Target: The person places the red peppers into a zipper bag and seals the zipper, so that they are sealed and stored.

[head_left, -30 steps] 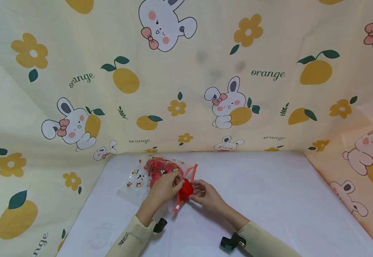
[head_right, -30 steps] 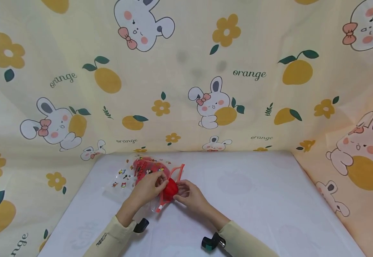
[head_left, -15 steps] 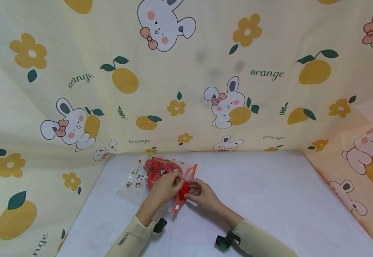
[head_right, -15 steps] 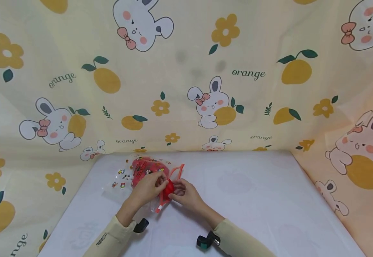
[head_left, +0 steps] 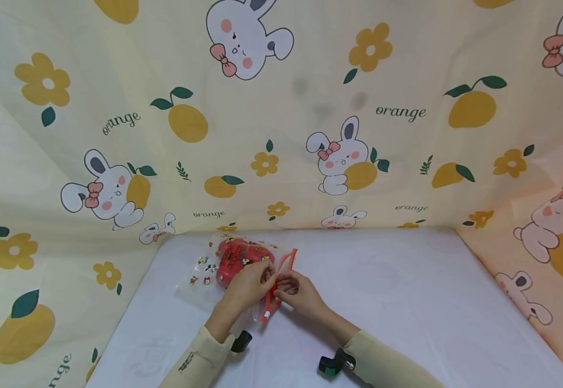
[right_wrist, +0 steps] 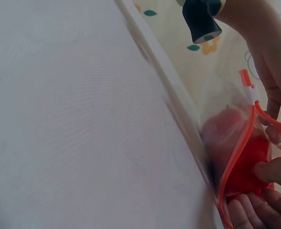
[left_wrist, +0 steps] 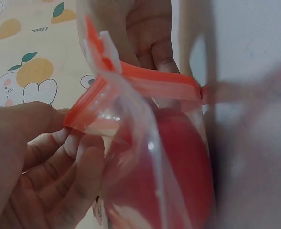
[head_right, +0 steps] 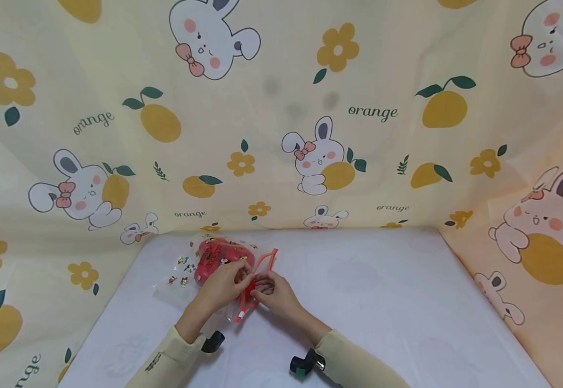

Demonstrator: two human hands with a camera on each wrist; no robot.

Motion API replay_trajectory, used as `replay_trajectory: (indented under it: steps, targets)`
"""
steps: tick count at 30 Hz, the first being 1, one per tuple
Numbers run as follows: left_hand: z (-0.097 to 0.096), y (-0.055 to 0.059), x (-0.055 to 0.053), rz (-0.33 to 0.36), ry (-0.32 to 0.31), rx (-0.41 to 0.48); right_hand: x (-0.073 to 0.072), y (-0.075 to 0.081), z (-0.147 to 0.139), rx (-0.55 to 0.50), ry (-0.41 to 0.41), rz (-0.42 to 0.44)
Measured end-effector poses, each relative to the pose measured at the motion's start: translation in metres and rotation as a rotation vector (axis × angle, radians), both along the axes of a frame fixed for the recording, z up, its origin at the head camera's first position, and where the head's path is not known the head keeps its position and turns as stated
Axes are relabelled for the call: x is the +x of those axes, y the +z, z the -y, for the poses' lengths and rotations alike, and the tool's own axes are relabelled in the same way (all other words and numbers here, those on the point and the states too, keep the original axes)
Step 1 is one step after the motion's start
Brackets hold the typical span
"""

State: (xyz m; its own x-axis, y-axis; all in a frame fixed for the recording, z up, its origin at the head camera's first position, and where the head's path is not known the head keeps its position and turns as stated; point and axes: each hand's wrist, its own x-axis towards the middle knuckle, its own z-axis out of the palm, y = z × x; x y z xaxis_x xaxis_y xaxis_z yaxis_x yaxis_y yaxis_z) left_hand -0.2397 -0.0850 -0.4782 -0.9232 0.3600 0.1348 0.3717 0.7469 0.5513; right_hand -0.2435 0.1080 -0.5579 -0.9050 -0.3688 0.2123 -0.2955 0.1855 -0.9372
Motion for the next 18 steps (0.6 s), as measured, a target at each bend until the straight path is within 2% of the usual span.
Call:
replay_trajectory:
  steps: [13,18]
  targets:
    - [0.0,-0.001,-0.001,-0.019,-0.008,0.003,-0.005,-0.004,0.011,-0.05,0.001,-0.038]
    - [0.0,-0.002,0.0,-0.001,0.0,0.004,-0.004,-0.003,0.009,-0.041,0.009,-0.024]
